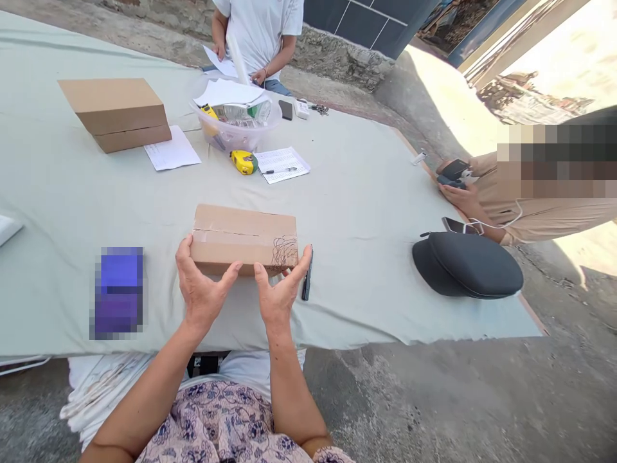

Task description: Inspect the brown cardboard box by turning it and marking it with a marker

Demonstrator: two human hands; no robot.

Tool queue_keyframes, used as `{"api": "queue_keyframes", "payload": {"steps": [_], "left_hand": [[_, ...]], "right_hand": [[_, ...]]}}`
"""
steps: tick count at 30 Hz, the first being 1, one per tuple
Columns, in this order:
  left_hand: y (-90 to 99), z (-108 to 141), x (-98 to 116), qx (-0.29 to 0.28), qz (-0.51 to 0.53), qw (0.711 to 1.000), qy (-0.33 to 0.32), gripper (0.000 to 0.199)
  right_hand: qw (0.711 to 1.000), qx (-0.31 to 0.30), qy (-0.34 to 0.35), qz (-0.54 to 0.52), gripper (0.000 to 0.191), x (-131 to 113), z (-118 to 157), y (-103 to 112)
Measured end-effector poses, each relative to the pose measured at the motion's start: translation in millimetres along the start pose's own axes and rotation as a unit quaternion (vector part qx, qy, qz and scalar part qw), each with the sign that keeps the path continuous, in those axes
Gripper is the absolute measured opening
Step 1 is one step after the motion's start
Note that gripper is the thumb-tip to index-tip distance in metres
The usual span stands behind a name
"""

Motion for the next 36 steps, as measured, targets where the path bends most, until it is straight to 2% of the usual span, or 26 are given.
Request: {"api": "queue_keyframes", "payload": {"steps": [6,14,18,20,25,30,36], "left_hand": [[-9.0,4.8,-0.5,0.024,-0.004,1.000,-0.014,0.105],[-10.2,5.7,-1.9,0.040,-0.016,0.998,-0.046,0.103],[-10.7,7.1,-7.0,0.035,-0.017,0.998,-0.055,0.105],[-9.9,7.2,-10.8,0.032,-0.015,0.997,-0.065,0.103],[-5.7,7.9,-25.8,0.026,-0.002,0.995,-0.101,0.093],[-2.7,13.0,-45.1,0.012,0.027,0.998,-0.051,0.088],[2.2,14.4,-50.1,-0.011,0.071,0.997,-0.009,0.083]], "right_hand": [[0.998,0.022,0.037,0.040,0.108,2.0,4.9,-8.4],[0.997,0.027,0.048,0.051,0.100,3.5,5.2,-7.6],[0.995,0.033,0.077,0.054,0.097,4.2,4.4,-6.2],[0.993,0.034,0.099,0.052,0.090,7.1,2.4,-5.1],[0.987,0.053,0.154,0.012,0.056,22.8,-9.9,0.4],[0.982,0.074,0.175,-0.015,0.046,34.1,-22.2,3.2],[0.986,0.070,0.151,-0.009,0.051,39.3,-27.0,0.8]]}}
Point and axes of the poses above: each hand's wrist, its own z-axis away from the middle knuckle, its own y-axis out of the back of the hand, x = y × z, the point moved 4 cm from there along -z, towards the middle knuckle, and after that the axes turned 13 degrees about -y, right-handed, at the moved point
